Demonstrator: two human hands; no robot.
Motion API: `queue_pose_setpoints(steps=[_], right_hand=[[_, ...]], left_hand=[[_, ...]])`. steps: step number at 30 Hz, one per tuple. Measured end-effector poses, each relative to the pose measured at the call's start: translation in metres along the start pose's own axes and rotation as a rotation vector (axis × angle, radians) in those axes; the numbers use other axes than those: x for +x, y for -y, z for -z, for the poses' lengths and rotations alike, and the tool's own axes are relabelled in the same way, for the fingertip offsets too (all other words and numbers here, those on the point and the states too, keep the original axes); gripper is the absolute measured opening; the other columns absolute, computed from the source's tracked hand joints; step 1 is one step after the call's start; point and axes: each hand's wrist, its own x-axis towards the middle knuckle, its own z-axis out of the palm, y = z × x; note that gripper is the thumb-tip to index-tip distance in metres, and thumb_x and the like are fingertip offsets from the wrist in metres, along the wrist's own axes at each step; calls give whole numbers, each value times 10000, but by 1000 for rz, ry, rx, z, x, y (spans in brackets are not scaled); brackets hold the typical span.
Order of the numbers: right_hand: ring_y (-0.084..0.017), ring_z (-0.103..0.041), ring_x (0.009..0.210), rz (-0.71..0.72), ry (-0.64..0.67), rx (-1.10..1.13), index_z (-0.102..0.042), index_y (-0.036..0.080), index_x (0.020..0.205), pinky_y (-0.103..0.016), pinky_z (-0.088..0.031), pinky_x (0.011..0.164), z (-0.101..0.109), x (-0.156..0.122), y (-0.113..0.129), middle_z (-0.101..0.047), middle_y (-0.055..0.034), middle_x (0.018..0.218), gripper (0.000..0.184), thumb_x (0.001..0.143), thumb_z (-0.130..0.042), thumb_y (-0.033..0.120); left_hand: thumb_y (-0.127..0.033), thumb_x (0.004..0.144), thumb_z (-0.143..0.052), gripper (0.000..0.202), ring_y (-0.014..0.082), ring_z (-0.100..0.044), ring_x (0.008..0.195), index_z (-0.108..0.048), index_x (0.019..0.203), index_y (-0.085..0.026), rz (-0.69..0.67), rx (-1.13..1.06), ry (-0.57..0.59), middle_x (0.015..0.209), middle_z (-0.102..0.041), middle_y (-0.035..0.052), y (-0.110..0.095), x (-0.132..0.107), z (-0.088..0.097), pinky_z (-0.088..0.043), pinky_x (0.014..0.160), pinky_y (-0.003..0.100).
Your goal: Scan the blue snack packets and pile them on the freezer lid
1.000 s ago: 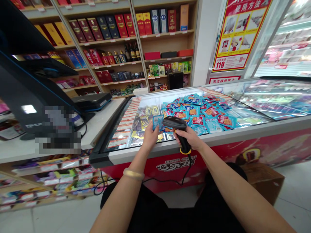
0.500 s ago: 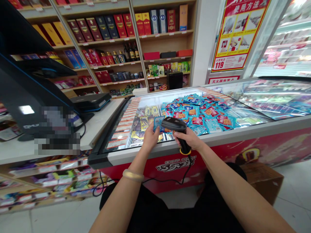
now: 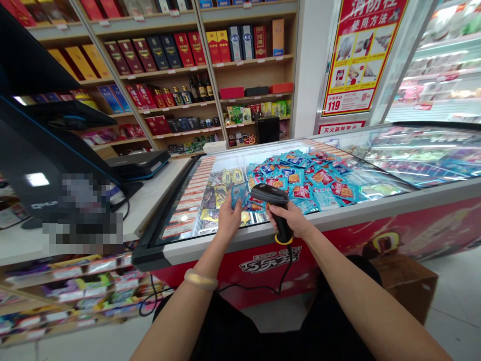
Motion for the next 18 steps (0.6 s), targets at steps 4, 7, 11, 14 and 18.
queue_pose_setpoints(steps=[4,7,11,14,18], right_hand=[[-88,-500,466,50,-131,162,-614,174,830,-224,-412,422,7,-3,8,-585,13,671,316,716,-753,434],[-88,-498,483,126,-253,233,-609,186,852,-227,-424,437,22,-5,18,-575,16,690,302,728,-737,429],[-95,-471,498,172,-318,260,-585,209,846,-240,-437,452,48,-7,27,-538,24,693,295,740,-719,450],[-97,-469,506,170,-340,263,-565,223,845,-239,-446,461,61,-7,27,-528,28,697,309,747,-719,472],[-99,-472,512,160,-365,290,-554,227,837,-238,-446,466,66,-7,24,-528,28,697,312,751,-715,480]], left_hand=[[-290,872,-543,381,262,-624,1189,-645,1234,-224,-230,282,54,1240,-687,78,-9,9,-6,-473,1072,443],[-213,913,-422,440,233,-565,1283,-596,1317,-216,-352,424,180,1368,-621,91,-18,23,-27,-399,1140,433],[-205,929,-378,485,227,-466,1381,-538,1387,-198,-422,541,333,1466,-529,116,-24,41,-69,-332,1188,440],[-393,904,-530,513,360,-299,1477,-538,1394,-243,-346,743,484,1546,-438,122,-28,43,-94,-189,1201,624],[-586,772,-676,724,493,-188,1481,-515,1418,-301,-302,973,567,1592,-367,130,-33,36,-105,-28,1123,777]])
